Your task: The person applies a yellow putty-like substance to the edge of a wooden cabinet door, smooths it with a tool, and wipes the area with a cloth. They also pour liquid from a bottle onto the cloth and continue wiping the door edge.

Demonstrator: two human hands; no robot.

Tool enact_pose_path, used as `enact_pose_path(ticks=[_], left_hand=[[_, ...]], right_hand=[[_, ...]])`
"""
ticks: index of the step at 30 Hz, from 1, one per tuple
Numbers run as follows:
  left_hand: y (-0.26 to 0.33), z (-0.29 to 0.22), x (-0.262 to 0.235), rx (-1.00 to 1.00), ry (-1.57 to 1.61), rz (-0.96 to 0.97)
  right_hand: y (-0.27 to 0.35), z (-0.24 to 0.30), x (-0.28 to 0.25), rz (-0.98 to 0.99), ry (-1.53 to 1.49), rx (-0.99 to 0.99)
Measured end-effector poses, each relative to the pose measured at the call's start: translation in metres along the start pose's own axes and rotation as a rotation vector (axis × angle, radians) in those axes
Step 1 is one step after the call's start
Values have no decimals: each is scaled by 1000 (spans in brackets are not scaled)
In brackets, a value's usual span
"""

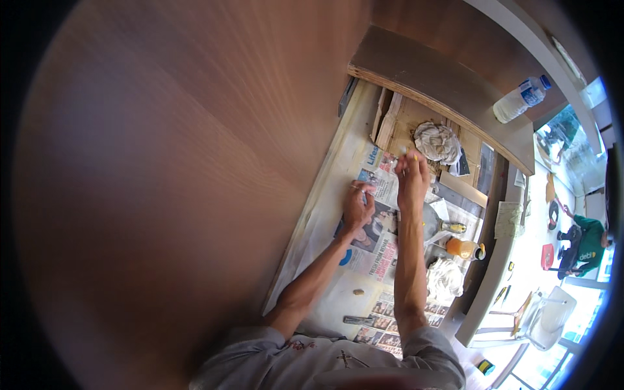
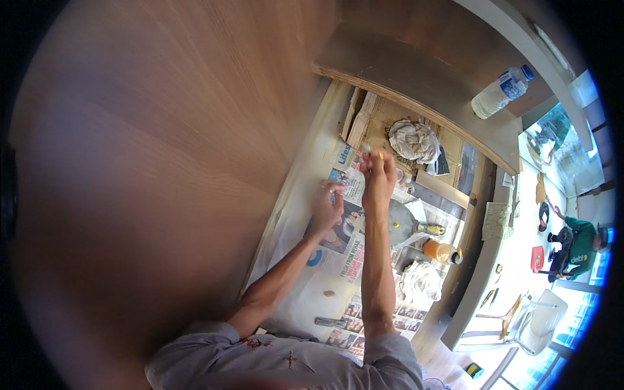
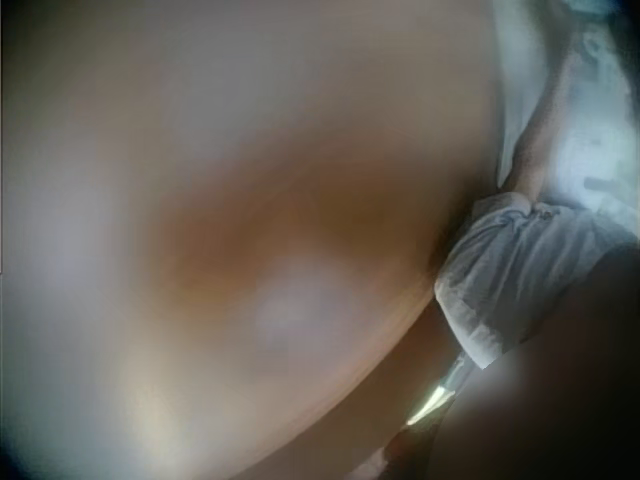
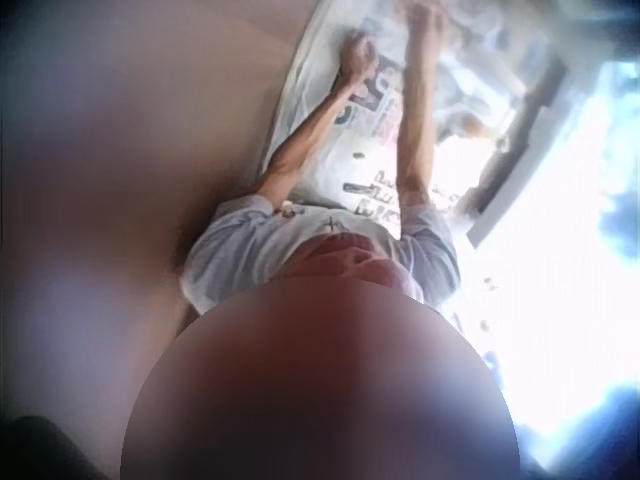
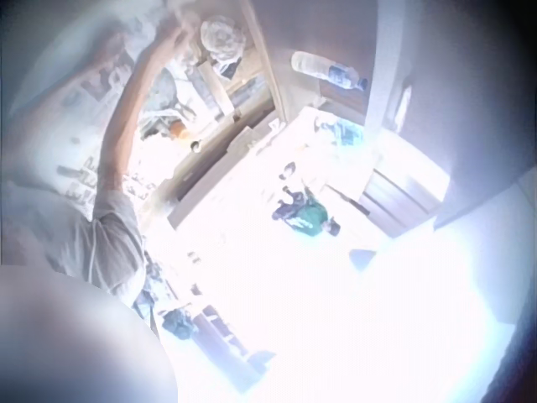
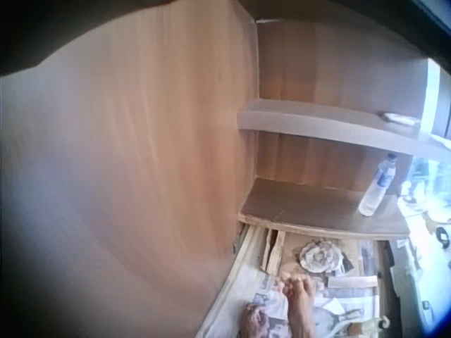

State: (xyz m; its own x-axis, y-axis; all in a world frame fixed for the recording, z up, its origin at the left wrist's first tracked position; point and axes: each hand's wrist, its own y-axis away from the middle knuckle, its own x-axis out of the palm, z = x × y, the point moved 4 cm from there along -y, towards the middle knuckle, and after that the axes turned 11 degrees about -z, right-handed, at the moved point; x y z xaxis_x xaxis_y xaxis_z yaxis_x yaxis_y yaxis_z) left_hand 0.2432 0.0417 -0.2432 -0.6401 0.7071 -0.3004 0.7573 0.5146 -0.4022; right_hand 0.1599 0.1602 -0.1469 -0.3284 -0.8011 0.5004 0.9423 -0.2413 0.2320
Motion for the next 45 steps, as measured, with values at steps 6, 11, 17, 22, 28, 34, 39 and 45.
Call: enact_pose_path(ticks=[6, 11, 17, 22, 28, 34, 39, 45], left_hand=[[-119, -60, -5, 49, 58, 96], [-278, -131, -20, 307, -510, 141], [-343, -145, -3, -288, -712, 713], [-370, -155, 21, -295, -1106, 774], [-391, -154, 32, -380, -1246, 870], [-401, -132, 28, -441, -1203, 924], [-402, -125, 26, -335, -1202, 831], [-385, -145, 30, -315, -1230, 843]], right_hand=[[63, 13, -110, -88, 141, -16], [100, 8, -143, -117, 184, 10], [120, -7, -134, -7, 103, 59], [123, 1, -159, 5, 122, 49], [122, 19, -211, -139, 163, 44], [124, 19, -220, -163, 164, 48], [123, 6, -203, -68, 115, 49], [131, -5, -210, -112, 146, 79]])
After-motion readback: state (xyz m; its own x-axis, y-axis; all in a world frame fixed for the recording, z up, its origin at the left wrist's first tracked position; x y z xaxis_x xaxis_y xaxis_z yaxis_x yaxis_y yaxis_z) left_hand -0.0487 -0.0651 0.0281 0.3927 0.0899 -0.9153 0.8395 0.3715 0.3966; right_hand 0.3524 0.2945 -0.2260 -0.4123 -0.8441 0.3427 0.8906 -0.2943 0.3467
